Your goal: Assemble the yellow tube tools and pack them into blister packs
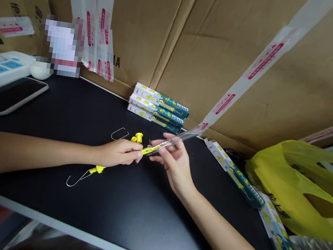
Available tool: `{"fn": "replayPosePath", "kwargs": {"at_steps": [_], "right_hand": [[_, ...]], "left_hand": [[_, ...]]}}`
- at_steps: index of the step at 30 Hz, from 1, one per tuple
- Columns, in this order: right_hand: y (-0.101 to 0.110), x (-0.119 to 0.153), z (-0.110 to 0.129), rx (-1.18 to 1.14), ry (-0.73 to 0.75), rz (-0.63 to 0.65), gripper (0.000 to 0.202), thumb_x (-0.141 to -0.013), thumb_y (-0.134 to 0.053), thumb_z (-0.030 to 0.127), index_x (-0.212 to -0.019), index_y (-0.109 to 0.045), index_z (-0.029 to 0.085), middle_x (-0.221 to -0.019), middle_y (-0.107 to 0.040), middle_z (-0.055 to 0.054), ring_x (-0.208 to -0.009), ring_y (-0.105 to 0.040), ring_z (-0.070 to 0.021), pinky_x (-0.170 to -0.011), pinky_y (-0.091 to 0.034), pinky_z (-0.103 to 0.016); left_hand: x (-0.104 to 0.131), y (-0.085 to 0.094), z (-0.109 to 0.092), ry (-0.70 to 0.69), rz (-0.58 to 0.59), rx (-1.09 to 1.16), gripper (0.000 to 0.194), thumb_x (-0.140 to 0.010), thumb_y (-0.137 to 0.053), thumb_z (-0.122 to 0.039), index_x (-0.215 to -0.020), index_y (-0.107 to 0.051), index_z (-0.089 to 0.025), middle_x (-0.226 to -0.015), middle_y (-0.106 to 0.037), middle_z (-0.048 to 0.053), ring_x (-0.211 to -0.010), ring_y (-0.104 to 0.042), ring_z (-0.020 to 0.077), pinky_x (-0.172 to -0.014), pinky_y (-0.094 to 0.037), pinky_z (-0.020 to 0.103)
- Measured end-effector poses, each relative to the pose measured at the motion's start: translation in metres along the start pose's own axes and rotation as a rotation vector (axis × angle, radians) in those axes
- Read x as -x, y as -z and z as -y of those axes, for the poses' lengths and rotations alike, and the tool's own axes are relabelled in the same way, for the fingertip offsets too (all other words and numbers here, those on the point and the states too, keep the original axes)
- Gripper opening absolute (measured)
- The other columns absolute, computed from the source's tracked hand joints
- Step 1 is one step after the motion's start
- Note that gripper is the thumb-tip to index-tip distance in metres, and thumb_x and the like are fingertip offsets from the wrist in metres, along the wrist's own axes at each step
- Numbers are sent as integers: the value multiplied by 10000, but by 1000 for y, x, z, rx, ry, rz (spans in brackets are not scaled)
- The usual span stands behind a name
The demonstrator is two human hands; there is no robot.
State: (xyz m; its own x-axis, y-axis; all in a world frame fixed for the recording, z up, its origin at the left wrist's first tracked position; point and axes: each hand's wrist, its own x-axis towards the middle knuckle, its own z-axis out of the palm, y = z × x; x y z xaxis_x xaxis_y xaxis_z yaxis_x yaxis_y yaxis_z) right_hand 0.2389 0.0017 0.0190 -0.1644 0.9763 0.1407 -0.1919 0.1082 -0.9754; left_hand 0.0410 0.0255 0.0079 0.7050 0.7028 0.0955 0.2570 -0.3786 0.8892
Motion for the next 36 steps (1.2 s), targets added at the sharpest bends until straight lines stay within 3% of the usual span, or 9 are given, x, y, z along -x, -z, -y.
{"fn": "replayPosePath", "kwargs": {"at_steps": [3,6,9,16,21,26,29,33,36], "right_hand": [[-1,2,-3,-21,-23,31,311,-775,-689,197,-1053,-561,249,-992,-699,-12,-862,-678,-158,-700,-601,-284],[0,2,-5,-36,-28,32,260,-777,-684,185,-1008,-576,240,-992,-705,-10,-882,-678,-169,-704,-604,-297],[0,2,-6,-43,-49,40,230,-775,-685,183,-973,-582,237,-986,-711,-11,-899,-678,-177,-707,-607,-311],[2,1,-8,-78,-70,73,177,-790,-661,189,-939,-577,238,-1003,-714,-6,-933,-679,-172,-724,-599,-284],[2,1,-6,-83,-87,99,144,-802,-648,206,-927,-581,233,-1003,-715,-13,-922,-685,-167,-739,-593,-278],[1,2,-6,-49,-114,121,149,-817,-642,255,-958,-597,237,-1012,-705,-23,-877,-691,-166,-686,-589,-266],[2,3,-8,-47,-127,139,169,-835,-623,282,-996,-590,242,-990,-702,-29,-887,-684,-172,-657,-585,-265],[2,4,-8,-74,-130,175,150,-862,-592,284,-1005,-593,238,-982,-696,-33,-913,-676,-173,-662,-577,-259],[1,5,-7,-70,-148,215,134,-871,-582,299,-985,-597,230,-1005,-693,-42,-900,-674,-169,-693,-576,-278]], "left_hand": [[0,-1,0,-16,-24,9,179,-878,-418,-298,-770,-484,-172,-560,-446,-61,-486,-394,71,-500,-290,197],[0,-2,2,-29,-59,84,24,-836,-417,-205,-855,-416,-190,-528,-418,-88,-470,-357,77,-491,-269,201],[0,-3,5,-57,-58,194,155,-811,-345,-127,-948,-370,-195,-521,-414,-95,-480,-348,88,-509,-282,209],[0,-2,8,-89,-20,248,225,-858,-337,-144,-1080,-331,-175,-577,-389,-91,-520,-331,92,-535,-289,230],[0,-2,5,-134,103,286,455,-891,-417,-185,-1311,-244,-161,-691,-481,-53,-651,-475,100,-674,-398,266],[-1,-4,8,-119,88,323,686,-874,-507,-197,-1445,-128,-165,-735,-602,-13,-758,-598,127,-775,-437,311],[-2,-4,10,-81,43,313,752,-834,-599,-242,-1452,-175,-177,-709,-650,2,-714,-634,143,-703,-456,285],[-1,-3,10,-7,22,320,776,-775,-677,-309,-1425,-267,-200,-543,-608,-49,-493,-598,130,-511,-430,216],[-1,-3,9,-30,-22,348,741,-766,-689,-297,-1397,-318,-187,-505,-588,-62,-454,-587,113,-504,-431,198]]}}
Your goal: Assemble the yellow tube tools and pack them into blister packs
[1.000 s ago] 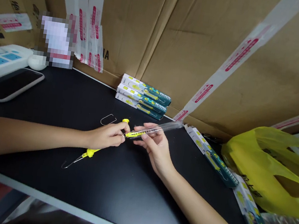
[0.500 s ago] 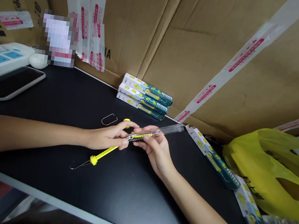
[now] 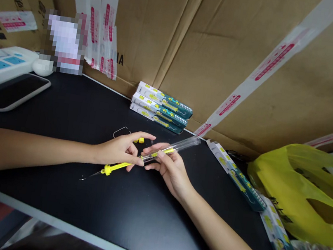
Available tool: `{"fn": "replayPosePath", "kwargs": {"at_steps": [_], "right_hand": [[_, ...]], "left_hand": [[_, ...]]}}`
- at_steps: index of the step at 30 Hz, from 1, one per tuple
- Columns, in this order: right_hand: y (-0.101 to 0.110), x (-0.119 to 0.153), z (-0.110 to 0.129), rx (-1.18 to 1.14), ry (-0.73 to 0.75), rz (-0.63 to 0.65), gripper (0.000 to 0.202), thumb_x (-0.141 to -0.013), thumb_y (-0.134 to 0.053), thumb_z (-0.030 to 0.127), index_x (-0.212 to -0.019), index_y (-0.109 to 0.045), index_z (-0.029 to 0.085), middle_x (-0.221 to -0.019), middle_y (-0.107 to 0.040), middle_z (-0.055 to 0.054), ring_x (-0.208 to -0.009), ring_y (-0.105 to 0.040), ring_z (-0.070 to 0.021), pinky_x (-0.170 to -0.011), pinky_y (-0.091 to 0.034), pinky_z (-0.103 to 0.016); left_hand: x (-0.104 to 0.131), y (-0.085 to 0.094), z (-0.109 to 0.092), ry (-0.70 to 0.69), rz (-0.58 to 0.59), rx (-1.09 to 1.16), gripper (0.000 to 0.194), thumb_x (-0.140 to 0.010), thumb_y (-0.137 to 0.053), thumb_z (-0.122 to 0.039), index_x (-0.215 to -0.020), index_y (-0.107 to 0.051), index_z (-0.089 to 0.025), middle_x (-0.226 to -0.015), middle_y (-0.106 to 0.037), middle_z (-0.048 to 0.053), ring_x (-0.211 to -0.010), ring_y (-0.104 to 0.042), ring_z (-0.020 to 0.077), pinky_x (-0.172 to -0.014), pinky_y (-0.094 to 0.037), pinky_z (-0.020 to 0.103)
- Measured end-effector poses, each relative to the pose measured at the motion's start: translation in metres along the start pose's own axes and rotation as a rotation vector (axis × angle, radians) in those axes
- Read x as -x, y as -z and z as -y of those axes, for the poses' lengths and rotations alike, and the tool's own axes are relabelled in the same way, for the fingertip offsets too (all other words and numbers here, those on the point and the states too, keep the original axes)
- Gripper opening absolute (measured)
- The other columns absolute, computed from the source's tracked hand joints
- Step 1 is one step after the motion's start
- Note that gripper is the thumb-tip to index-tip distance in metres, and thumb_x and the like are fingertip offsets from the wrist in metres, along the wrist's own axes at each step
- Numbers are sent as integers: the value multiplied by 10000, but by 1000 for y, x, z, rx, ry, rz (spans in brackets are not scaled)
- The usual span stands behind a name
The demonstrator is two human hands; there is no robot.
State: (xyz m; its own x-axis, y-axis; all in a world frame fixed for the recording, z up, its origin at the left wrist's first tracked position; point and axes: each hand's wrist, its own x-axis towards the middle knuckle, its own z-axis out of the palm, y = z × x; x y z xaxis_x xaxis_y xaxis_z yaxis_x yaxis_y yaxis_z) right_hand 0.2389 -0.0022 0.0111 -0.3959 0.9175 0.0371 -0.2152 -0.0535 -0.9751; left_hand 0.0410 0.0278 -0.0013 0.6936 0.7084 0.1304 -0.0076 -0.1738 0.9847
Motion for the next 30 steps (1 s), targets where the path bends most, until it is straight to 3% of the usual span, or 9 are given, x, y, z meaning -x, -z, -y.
{"fn": "replayPosePath", "kwargs": {"at_steps": [6,11,16,23,30], "right_hand": [[-6,3,-2,19,-60,78,162,-854,-609,302,-1000,-579,238,-1106,-659,-41,-905,-666,-163,-739,-582,-316],[-9,5,-2,22,-18,49,137,-860,-603,292,-987,-573,251,-1115,-643,-30,-876,-655,-140,-686,-588,-285],[-7,1,1,43,3,-8,115,-851,-611,290,-954,-579,252,-1093,-651,-25,-833,-658,-139,-618,-569,-254],[18,-11,18,69,64,-98,96,-815,-638,264,-898,-597,240,-992,-693,-18,-786,-679,-146,-581,-547,-244],[41,-16,40,154,117,-175,95,-782,-659,273,-858,-607,246,-923,-706,-7,-735,-686,-149,-532,-535,-243]], "left_hand": [[-2,-1,5,-32,-60,35,767,-739,-722,-327,-1385,-330,-195,-523,-594,-54,-474,-614,124,-474,-430,181],[-2,-2,4,21,-134,-50,727,-702,-742,-401,-1313,-401,-201,-489,-551,-85,-414,-592,121,-431,-412,174],[-2,0,0,61,-124,-61,639,-745,-699,-416,-1265,-414,-176,-508,-567,-74,-395,-548,99,-397,-375,161],[-6,2,2,40,-65,30,369,-911,-455,-432,-1137,-454,-141,-563,-607,-23,-477,-572,98,-481,-465,203],[-9,2,1,118,-26,62,205,-877,-518,-249,-1037,-482,-126,-661,-641,9,-589,-625,107,-543,-504,219]]}}
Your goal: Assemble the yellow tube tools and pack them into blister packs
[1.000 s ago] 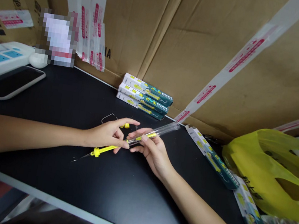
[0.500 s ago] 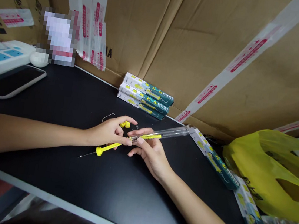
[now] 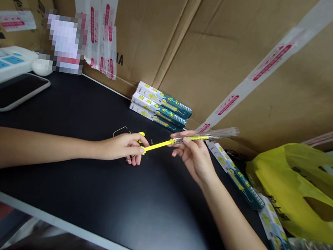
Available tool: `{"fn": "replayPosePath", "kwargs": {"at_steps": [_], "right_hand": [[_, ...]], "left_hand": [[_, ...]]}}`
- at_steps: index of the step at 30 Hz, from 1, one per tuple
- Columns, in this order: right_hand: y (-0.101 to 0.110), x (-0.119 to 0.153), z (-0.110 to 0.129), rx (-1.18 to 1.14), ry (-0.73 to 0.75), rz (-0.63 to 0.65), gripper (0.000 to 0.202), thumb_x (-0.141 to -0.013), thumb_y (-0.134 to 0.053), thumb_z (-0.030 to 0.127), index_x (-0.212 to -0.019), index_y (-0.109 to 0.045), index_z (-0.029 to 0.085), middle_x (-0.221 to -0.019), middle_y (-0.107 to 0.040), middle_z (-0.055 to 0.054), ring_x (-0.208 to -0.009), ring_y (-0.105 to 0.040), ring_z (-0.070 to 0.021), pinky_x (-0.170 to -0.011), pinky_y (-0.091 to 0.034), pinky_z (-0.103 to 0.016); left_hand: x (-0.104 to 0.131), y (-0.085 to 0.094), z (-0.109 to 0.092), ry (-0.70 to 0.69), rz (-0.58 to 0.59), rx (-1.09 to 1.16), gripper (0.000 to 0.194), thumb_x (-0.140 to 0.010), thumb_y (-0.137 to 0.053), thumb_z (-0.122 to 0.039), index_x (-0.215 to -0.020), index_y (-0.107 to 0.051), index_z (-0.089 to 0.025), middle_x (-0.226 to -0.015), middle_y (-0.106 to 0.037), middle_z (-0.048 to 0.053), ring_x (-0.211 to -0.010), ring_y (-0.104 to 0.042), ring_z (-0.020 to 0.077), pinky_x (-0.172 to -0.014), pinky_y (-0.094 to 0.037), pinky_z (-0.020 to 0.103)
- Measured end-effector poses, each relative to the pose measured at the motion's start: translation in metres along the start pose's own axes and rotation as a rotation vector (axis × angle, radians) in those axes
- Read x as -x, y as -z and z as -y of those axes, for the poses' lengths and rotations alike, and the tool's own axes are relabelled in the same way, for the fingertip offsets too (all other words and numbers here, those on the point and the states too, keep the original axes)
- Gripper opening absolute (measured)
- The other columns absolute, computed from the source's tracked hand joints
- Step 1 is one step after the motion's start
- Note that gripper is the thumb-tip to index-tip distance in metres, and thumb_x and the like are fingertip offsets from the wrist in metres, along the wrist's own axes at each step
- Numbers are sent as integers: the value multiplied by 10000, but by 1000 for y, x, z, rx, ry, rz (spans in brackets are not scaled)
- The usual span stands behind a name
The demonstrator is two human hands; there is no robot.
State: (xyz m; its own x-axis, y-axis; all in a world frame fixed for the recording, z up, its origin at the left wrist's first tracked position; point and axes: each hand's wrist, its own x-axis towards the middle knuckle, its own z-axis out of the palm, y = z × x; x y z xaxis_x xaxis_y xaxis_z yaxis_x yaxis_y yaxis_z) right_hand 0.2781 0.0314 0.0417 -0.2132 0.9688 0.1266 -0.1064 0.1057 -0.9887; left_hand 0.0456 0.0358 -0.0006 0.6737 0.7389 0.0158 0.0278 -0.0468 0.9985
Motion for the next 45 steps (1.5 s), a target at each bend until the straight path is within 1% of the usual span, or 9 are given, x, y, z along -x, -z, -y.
{"fn": "replayPosePath", "kwargs": {"at_steps": [3,6,13,21,24,29,31,38,45], "right_hand": [[6,-2,4,15,32,-26,102,-774,-665,278,-854,-610,247,-920,-708,-5,-745,-693,-155,-517,-529,-237],[9,-3,6,20,46,-40,118,-762,-678,281,-857,-615,248,-909,-710,-1,-734,-694,-156,-502,-526,-233],[8,-2,8,3,41,-27,104,-771,-672,273,-859,-624,245,-909,-712,1,-730,-692,-150,-513,-527,-228],[5,-1,5,10,31,-19,121,-779,-666,281,-884,-618,245,-889,-705,-3,-700,-678,-143,-506,-530,-230],[5,-1,2,1,21,-32,123,-795,-660,303,-892,-612,244,-901,-702,-9,-705,-676,-142,-510,-538,-232],[1,2,-3,-1,21,-26,126,-803,-663,306,-891,-614,230,-921,-704,-23,-742,-656,-124,-548,-549,-215],[-4,5,-6,21,16,11,145,-796,-676,304,-905,-617,229,-934,-707,-32,-779,-657,-137,-566,-556,-224],[-28,18,-22,147,6,147,192,-801,-678,297,-963,-644,199,-963,-700,-70,-820,-659,-174,-595,-569,-265],[-27,18,-31,104,-9,151,181,-806,-679,286,-959,-652,193,-865,-688,-45,-753,-651,-146,-570,-563,-237]], "left_hand": [[-1,1,0,6,-16,15,162,-854,-530,-183,-988,-449,-140,-675,-650,1,-615,-635,105,-586,-528,240],[-1,2,0,19,-22,-9,101,-870,-512,-206,-925,-454,-145,-668,-652,0,-612,-636,103,-590,-532,245],[1,1,0,-9,-13,-80,180,-864,-535,-307,-852,-518,-129,-620,-604,-15,-565,-601,96,-533,-500,220],[9,-4,0,-97,-101,-215,189,-883,-498,-313,-827,-550,-139,-629,-567,-20,-518,-562,79,-504,-484,203],[12,-4,1,-156,-135,-334,206,-903,-474,-315,-821,-559,-145,-647,-575,-20,-507,-557,75,-504,-458,199],[14,-2,2,-386,-193,-777,157,-896,-514,-253,-817,-606,-153,-746,-650,2,-665,-613,111,-627,-427,220],[14,-1,2,-440,-214,-875,149,-899,-512,-247,-826,-604,-155,-773,-662,4,-701,-624,120,-641,-414,217],[16,-2,4,-521,-190,-1000,167,-925,-464,-237,-834,-585,-167,-797,-659,-3,-731,-633,123,-624,-382,203],[16,0,5,-533,-180,-1040,167,-930,-449,-236,-847,-580,-172,-780,-653,-11,-713,-629,121,-604,-371,207]]}}
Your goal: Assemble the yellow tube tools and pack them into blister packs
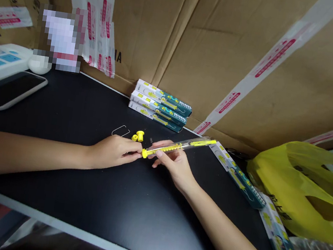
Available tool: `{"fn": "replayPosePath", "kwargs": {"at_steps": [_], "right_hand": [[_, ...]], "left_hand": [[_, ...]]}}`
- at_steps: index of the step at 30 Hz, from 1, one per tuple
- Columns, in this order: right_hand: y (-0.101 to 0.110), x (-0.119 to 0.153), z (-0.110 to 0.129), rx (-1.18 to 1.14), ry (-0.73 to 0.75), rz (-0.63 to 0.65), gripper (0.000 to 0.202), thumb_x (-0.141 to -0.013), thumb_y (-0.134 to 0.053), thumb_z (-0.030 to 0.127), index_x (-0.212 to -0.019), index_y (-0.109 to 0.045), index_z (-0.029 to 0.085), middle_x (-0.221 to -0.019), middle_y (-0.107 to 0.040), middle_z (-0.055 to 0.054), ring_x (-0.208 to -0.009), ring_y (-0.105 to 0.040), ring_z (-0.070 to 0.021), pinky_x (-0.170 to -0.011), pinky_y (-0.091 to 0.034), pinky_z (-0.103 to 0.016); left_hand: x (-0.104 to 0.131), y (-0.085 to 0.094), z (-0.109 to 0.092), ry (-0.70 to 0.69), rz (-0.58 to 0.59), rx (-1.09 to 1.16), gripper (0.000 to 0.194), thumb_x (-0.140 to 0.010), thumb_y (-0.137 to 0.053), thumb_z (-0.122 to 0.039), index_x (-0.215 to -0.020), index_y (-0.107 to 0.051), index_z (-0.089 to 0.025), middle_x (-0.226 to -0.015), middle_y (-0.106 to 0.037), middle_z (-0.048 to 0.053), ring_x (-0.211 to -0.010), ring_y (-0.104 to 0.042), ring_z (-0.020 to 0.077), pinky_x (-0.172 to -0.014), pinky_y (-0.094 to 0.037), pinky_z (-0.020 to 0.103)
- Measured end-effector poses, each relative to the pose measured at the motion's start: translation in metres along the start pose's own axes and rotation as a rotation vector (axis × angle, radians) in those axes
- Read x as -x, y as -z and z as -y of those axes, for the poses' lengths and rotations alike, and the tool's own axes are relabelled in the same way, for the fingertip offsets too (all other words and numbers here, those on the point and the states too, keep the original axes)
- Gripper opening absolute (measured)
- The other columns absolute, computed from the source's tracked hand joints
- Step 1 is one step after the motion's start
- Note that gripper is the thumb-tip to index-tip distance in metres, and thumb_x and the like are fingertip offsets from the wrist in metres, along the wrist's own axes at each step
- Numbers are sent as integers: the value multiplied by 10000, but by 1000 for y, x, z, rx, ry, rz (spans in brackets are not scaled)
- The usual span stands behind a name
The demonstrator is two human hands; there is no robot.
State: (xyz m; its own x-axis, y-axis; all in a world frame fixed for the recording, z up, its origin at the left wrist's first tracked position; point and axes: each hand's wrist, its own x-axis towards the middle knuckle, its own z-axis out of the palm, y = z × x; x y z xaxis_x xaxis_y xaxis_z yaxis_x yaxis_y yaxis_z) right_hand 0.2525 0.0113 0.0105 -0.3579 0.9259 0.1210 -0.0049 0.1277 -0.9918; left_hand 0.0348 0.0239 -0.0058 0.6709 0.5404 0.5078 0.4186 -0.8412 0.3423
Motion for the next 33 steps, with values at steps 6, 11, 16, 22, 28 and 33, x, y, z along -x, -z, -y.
{"fn": "replayPosePath", "kwargs": {"at_steps": [6,11,16,22,28,33], "right_hand": [[-3,1,-3,3,-4,-9,171,-796,-690,284,-923,-648,177,-798,-683,-35,-713,-648,-141,-551,-557,-236],[-6,2,-3,18,7,-38,179,-784,-700,294,-897,-642,167,-753,-674,-29,-671,-644,-137,-526,-551,-236],[-9,3,-4,6,-16,-52,187,-780,-702,314,-866,-622,168,-684,-666,-15,-613,-631,-130,-489,-538,-231],[-13,6,-3,12,-30,-52,207,-766,-713,320,-861,-618,161,-670,-674,-17,-589,-632,-125,-473,-540,-222],[-15,7,-6,4,-52,-70,248,-745,-725,352,-845,-612,155,-651,-669,-10,-555,-630,-121,-452,-550,-226],[-16,10,-7,8,-67,-53,250,-753,-718,353,-859,-614,153,-642,-678,-13,-549,-639,-121,-482,-561,-235]], "left_hand": [[0,0,-1,-16,16,-28,162,-927,-452,-229,-836,-575,-178,-764,-652,-21,-701,-622,112,-599,-361,204],[1,1,-2,-52,5,-62,150,-921,-460,-214,-826,-571,-179,-750,-647,-34,-687,-619,103,-588,-361,210],[1,1,-2,-73,-11,-106,146,-914,-467,-214,-815,-570,-184,-740,-651,-38,-669,-619,103,-577,-361,214],[2,0,-3,-103,-17,-126,130,-911,-475,-198,-817,-563,-179,-738,-653,-40,-655,-620,102,-584,-377,213],[3,-1,-3,-143,-8,-227,146,-916,-451,-206,-819,-559,-184,-702,-646,-38,-627,-620,116,-569,-385,223],[5,-1,-5,-184,-19,-280,166,-919,-439,-212,-808,-557,-176,-691,-650,-24,-622,-623,121,-547,-377,226]]}}
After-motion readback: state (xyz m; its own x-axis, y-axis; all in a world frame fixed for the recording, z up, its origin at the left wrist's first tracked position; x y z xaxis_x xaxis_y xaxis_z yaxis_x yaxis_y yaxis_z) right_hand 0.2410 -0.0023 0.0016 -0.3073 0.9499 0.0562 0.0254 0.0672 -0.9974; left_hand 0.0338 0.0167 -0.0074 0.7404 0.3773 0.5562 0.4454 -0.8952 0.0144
